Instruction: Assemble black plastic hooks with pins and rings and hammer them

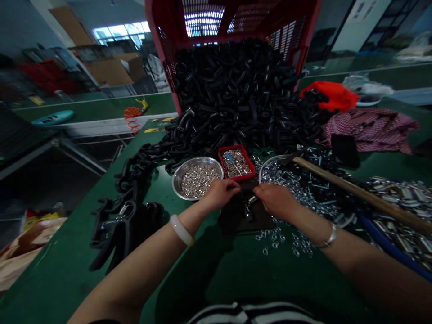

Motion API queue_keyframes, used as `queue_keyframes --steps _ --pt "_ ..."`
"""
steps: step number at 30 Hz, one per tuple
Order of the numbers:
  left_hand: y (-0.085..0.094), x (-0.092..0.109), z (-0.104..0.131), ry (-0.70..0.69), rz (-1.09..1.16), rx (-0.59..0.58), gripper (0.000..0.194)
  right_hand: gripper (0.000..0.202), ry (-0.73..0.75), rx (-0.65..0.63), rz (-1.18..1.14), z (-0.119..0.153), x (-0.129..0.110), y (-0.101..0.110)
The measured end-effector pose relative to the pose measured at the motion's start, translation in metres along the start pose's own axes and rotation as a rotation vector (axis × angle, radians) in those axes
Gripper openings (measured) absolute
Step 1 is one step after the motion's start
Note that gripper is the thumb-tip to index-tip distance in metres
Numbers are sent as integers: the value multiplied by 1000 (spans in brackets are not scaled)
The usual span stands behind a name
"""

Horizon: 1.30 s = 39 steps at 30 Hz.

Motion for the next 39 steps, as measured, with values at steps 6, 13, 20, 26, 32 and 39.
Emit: queue_keyframes --steps 6,13,20,26,32,39 --pt "-1 7 4 -64 -232 -46 29 27 -142 135 -84 15 8 -10" --pt "-15 18 -10 -106 -404 -156 47 29 -175 230 -237 23 15 -14" --pt "-37 66 -5 -387 -783 -276 23 23 -164 191 -97 24 11 -10" --pt "-24 41 20 -390 -748 -46 18 39 -147 239 -40 36 4 -1" --pt "-12 30 45 -490 -639 120 48 40 -98 221 -124 36 8 -6" --pt "-13 20 43 -350 -530 138 101 41 -377 339 230 70 128 43"
Point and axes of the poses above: each hand's wrist, its own z-axis away from the middle knuckle, its own y-axis out of the back of the hand, x = y × z, the point moved 9 cm from there along -z, towards the middle knuckle, and after that the axes turned 15 degrees about x, right-handed, at the moved point
